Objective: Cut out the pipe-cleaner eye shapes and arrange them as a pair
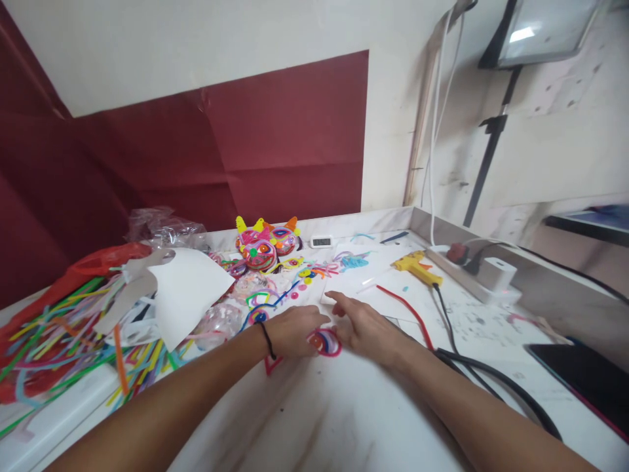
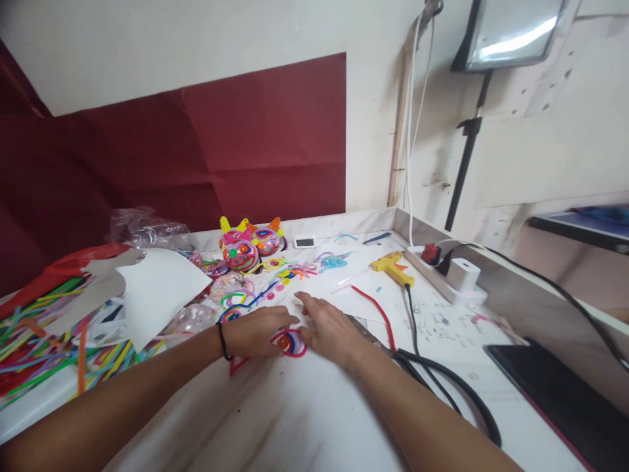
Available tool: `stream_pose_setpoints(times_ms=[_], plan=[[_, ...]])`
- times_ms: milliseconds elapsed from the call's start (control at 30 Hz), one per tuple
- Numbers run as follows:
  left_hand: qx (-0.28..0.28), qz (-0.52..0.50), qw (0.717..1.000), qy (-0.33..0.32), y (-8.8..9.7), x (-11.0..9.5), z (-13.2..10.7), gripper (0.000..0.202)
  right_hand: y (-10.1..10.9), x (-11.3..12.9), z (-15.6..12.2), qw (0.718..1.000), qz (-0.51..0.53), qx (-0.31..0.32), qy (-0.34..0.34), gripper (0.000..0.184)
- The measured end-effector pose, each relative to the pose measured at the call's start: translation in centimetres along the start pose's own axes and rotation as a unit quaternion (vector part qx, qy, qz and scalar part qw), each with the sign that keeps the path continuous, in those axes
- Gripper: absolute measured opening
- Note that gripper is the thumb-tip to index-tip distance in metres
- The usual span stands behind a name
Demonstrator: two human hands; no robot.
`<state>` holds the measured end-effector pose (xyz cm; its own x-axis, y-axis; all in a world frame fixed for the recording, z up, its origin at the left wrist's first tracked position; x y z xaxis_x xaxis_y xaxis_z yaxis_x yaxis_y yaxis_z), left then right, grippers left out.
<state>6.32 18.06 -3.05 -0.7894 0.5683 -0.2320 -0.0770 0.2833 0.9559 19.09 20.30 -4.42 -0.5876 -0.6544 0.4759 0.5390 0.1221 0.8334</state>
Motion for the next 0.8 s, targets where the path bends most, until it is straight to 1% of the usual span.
stream_pose_setpoints(times_ms=[67,167,233,300,400,433,500,633,800], plan=[[0.002,0.003,1.0,0.0,0.1,-0.2,0.2,0.023,0.0,-0.1,0.1,1.0,0.001,-0.006,-0.009,0.06],[0.001,-0.004,1.0,0.0,0.3,-0.7,0.3,0.025,0.2,-0.4,0.2,1.0,0.004,-0.019,-0.024,0.059],[0.002,-0.017,1.0,-0.003,0.4,-1.0,0.2,0.023,0.3,-0.5,0.3,0.999,0.007,-0.025,-0.031,0.058],[0.001,-0.037,0.999,-0.003,0.5,-1.0,0.2,0.024,0.3,-0.6,0.4,0.999,0.01,-0.026,-0.033,0.057],[-0.012,-0.076,0.997,0.006,0.5,-0.3,0.0,0.034,0.0,-0.7,0.4,0.999,0.021,-0.022,-0.032,0.055],[-0.018,-0.09,0.996,0.012,0.5,0.0,-0.1,0.034,-0.1,-0.7,0.4,0.999,0.026,-0.02,-0.03,0.054],[-0.024,-0.125,0.992,0.024,0.3,0.7,-0.2,0.027,-0.3,-0.7,0.4,0.999,0.034,-0.018,-0.026,0.051],[-0.026,-0.224,0.974,0.038,-0.5,1.8,-0.6,0.022,-0.7,-0.7,0.5,0.999,0.041,-0.018,-0.017,0.043],[-0.051,-0.359,0.931,0.045,-0.5,3.2,-1.7,0.022,-0.8,-0.6,0.2,0.999,0.042,-0.015,-0.011,0.034]])
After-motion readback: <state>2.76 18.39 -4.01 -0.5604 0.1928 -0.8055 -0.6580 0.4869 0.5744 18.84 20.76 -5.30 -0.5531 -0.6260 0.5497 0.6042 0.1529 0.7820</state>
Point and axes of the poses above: each hand's wrist, its own z-axis towards the middle knuckle, its own y-axis out of the back of the hand, x = y × z, the point moved 5 cm from there along z, towards the middle knuckle, and after that the axes turned 8 degrees about -z, right-handed, at the moved point
